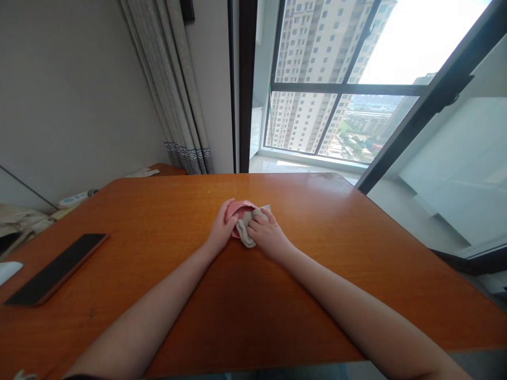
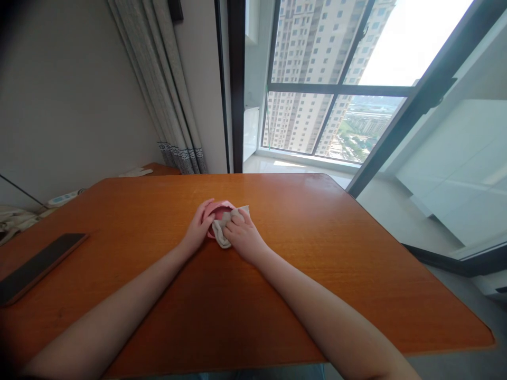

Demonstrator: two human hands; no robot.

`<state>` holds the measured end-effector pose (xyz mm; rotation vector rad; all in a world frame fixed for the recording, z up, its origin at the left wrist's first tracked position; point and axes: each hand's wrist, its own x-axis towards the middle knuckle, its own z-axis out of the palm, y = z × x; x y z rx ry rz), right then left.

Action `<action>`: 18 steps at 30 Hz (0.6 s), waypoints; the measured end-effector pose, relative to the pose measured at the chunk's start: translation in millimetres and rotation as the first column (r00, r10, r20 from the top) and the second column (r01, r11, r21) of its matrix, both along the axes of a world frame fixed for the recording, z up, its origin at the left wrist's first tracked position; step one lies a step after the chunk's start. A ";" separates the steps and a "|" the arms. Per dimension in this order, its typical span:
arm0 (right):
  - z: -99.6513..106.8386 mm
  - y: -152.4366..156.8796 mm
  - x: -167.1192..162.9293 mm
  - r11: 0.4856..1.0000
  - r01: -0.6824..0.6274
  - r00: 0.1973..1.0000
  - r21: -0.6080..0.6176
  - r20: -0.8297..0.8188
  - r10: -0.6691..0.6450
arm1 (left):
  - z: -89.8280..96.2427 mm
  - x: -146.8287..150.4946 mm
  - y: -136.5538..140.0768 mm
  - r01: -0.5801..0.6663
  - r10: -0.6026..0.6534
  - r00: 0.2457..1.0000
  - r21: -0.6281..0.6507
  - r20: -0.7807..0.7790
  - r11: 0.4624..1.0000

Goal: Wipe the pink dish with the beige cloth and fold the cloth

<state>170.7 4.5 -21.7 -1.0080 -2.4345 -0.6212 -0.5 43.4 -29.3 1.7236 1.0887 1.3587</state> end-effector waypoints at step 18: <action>12.9 2.0 6.7 0.998 0.005 1.000 0.056 -0.003 -0.004 | 22.3 2.7 -2.8 -0.039 0.038 0.998 0.038 0.045 0.998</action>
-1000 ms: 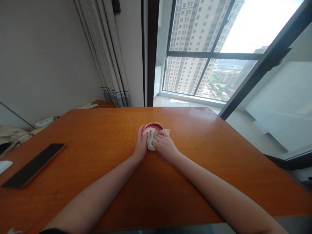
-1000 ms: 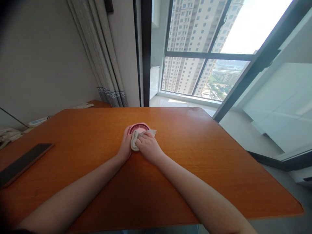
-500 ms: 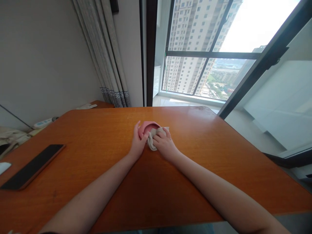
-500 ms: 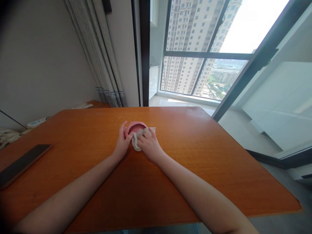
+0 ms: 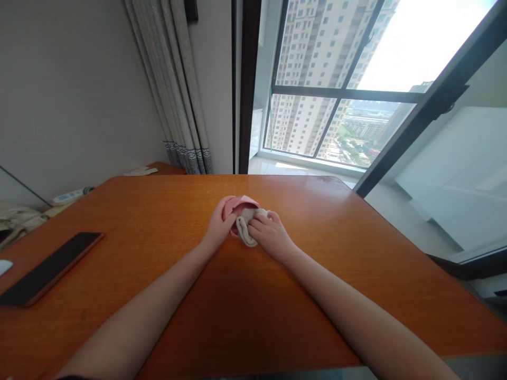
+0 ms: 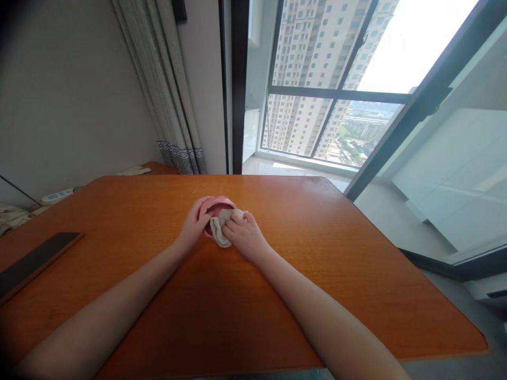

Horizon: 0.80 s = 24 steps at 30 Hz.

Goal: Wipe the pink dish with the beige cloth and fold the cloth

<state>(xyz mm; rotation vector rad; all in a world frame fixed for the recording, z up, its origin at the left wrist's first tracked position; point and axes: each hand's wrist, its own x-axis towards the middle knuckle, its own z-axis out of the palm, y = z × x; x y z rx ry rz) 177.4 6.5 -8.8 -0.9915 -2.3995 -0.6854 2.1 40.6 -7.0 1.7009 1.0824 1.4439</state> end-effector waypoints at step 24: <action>6.4 -1.4 5.8 0.989 -0.082 0.994 -0.123 0.061 0.090 | 0.0 -1.0 10.6 0.021 -0.031 0.996 -0.118 -0.087 0.993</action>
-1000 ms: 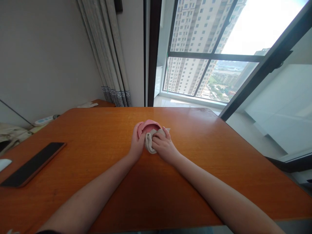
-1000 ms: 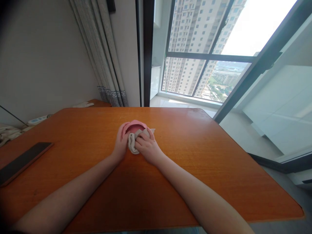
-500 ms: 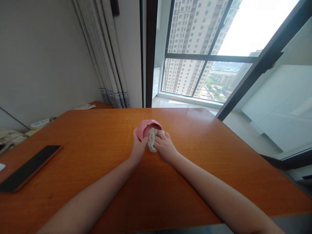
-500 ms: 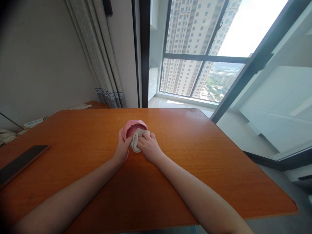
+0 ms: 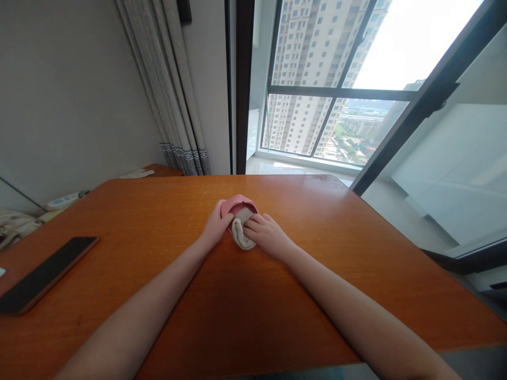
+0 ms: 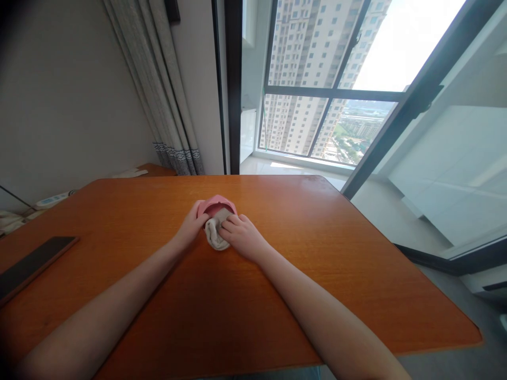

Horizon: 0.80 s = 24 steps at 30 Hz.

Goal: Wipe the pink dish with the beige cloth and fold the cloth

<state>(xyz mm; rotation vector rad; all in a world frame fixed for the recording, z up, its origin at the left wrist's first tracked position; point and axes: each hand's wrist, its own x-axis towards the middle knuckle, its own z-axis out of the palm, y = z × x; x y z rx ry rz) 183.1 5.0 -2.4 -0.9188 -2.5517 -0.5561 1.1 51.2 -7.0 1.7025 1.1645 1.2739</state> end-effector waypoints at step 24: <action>-16.1 3.7 -2.4 0.990 0.069 0.982 -0.123 -0.167 -0.090 | -22.1 16.2 -17.8 0.042 -0.048 0.992 0.051 0.116 0.998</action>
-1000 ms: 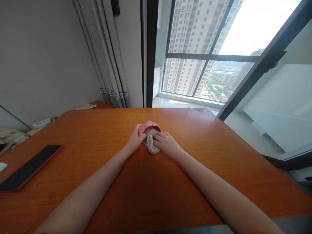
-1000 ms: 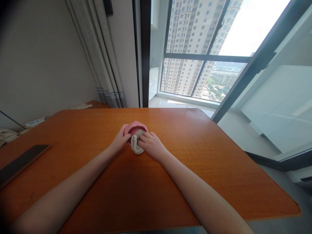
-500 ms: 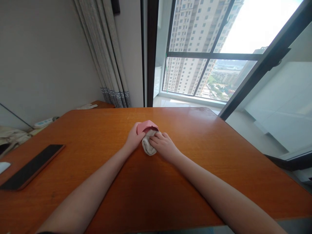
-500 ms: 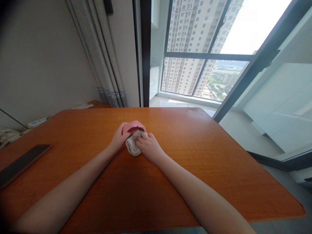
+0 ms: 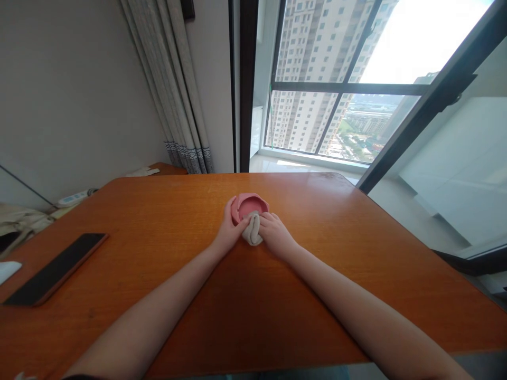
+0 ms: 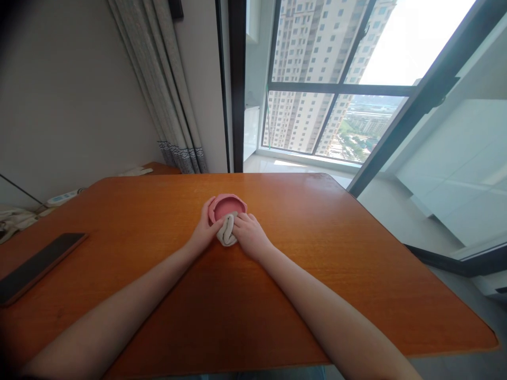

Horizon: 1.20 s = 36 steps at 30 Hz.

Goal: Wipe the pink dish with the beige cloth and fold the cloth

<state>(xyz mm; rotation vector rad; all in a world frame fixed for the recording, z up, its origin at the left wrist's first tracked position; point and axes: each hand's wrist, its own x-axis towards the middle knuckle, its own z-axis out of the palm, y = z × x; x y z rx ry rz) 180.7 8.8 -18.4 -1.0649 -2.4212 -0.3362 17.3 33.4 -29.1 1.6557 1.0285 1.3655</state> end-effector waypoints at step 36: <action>-7.0 8.8 11.5 1.000 -0.027 0.998 -0.007 0.059 0.027 | 6.8 -4.4 -4.1 -0.007 0.034 0.981 0.139 -0.190 0.990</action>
